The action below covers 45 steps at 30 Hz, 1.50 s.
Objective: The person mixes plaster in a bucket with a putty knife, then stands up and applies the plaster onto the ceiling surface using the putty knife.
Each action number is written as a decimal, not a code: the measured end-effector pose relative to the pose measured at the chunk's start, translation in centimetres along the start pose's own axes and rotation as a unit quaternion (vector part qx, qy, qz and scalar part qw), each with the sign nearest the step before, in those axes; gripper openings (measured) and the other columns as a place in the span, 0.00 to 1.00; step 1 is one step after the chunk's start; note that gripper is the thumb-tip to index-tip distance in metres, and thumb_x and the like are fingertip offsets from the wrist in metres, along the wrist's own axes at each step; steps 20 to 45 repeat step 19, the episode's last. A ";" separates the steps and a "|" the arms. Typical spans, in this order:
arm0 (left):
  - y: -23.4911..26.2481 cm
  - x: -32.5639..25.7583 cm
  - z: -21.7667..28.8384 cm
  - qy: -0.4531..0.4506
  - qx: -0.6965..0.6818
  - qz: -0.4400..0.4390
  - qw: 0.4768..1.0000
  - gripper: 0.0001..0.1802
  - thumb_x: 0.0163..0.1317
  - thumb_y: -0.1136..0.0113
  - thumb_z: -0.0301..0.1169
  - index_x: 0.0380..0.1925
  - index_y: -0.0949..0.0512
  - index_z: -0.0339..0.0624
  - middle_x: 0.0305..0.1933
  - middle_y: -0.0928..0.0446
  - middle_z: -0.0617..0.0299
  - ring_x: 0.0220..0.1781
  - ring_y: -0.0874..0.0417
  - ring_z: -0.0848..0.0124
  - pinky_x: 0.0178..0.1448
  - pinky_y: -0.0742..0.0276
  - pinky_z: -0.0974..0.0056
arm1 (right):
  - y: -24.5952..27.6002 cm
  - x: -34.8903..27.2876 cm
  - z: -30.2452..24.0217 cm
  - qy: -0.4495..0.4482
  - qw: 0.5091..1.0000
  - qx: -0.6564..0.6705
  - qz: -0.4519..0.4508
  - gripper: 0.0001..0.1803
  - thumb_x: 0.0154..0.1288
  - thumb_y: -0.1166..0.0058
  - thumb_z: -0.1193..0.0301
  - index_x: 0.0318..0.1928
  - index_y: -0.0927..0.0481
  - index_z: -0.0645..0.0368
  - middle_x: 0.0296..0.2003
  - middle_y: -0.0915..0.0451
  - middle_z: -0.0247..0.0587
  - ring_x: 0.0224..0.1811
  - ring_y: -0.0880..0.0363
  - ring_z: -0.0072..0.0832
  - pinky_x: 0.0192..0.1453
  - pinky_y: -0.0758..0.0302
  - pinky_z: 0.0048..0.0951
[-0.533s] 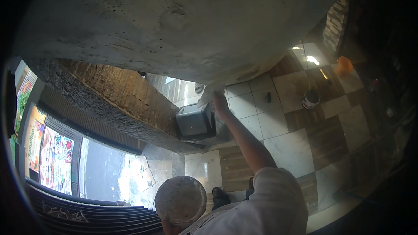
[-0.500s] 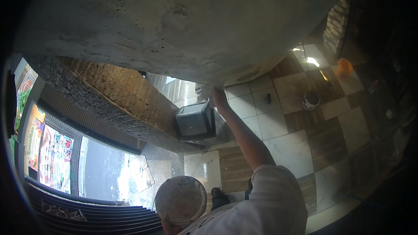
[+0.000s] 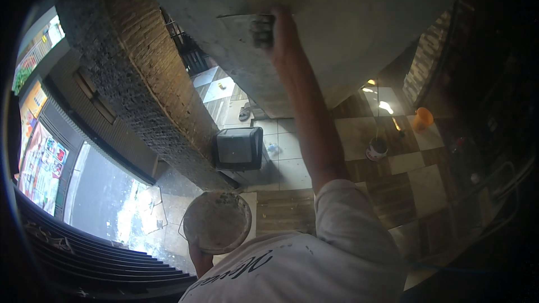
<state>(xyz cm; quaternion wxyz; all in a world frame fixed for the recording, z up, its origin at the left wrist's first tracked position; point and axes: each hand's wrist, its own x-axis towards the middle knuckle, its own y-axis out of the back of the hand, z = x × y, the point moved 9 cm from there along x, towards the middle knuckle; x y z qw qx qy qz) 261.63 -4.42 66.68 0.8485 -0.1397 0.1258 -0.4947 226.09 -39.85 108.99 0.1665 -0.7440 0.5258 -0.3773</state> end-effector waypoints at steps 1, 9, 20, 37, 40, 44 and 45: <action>0.7 0.3 -0.7 0.057 -0.112 0.042 0.991 0.27 0.64 0.52 0.27 0.63 0.41 0.35 0.62 0.34 0.44 0.60 0.28 0.50 0.63 0.31 0.46 | -1.1 -1.3 -0.7 -0.005 0.999 0.012 -0.047 0.11 0.63 0.60 0.63 0.23 0.35 0.48 0.15 0.39 0.26 0.15 0.41 0.17 0.18 0.40 0.22; 6.6 1.9 -4.9 0.187 -0.225 0.087 0.952 0.25 0.62 0.51 0.23 0.60 0.37 0.33 0.58 0.31 0.46 0.57 0.25 0.52 0.60 0.27 0.48 | 5.8 -20.1 10.9 -0.091 0.944 -0.307 0.077 0.20 0.67 0.57 0.63 0.55 0.33 0.60 0.38 0.25 0.37 0.38 0.25 0.23 0.43 0.26 0.31; 5.6 3.3 -6.1 0.232 -0.133 -0.061 0.962 0.22 0.61 0.45 0.24 0.56 0.31 0.32 0.54 0.27 0.47 0.50 0.21 0.55 0.50 0.20 0.55 | 2.9 -40.2 29.1 -0.368 0.658 -0.627 -0.194 0.23 0.59 0.51 0.58 0.47 0.21 0.64 0.41 0.21 0.63 0.47 0.22 0.51 0.54 0.28 0.40; 5.6 3.3 -6.1 0.232 -0.133 -0.061 0.962 0.22 0.61 0.45 0.24 0.56 0.31 0.32 0.54 0.27 0.47 0.50 0.21 0.55 0.50 0.20 0.55 | 2.9 -40.2 29.1 -0.368 0.658 -0.627 -0.194 0.23 0.59 0.51 0.58 0.47 0.21 0.64 0.41 0.21 0.63 0.47 0.22 0.51 0.54 0.28 0.40; 5.6 3.3 -6.1 0.232 -0.133 -0.061 0.962 0.22 0.61 0.45 0.24 0.56 0.31 0.32 0.54 0.27 0.47 0.50 0.21 0.55 0.50 0.20 0.55 | 2.9 -40.2 29.1 -0.368 0.658 -0.627 -0.194 0.23 0.59 0.51 0.58 0.47 0.21 0.64 0.41 0.21 0.63 0.47 0.22 0.51 0.54 0.28 0.40; 5.6 3.3 -6.1 0.232 -0.133 -0.061 0.962 0.22 0.61 0.45 0.24 0.56 0.31 0.32 0.54 0.27 0.47 0.50 0.21 0.55 0.50 0.20 0.55 | 2.9 -40.2 29.1 -0.368 0.658 -0.627 -0.194 0.23 0.59 0.51 0.58 0.47 0.21 0.64 0.41 0.21 0.63 0.47 0.22 0.51 0.54 0.28 0.40; 5.6 3.3 -6.1 0.232 -0.133 -0.061 0.962 0.22 0.61 0.45 0.24 0.56 0.31 0.32 0.54 0.27 0.47 0.50 0.21 0.55 0.50 0.20 0.55 | 2.9 -40.2 29.1 -0.368 0.658 -0.627 -0.194 0.23 0.59 0.51 0.58 0.47 0.21 0.64 0.41 0.21 0.63 0.47 0.22 0.51 0.54 0.28 0.40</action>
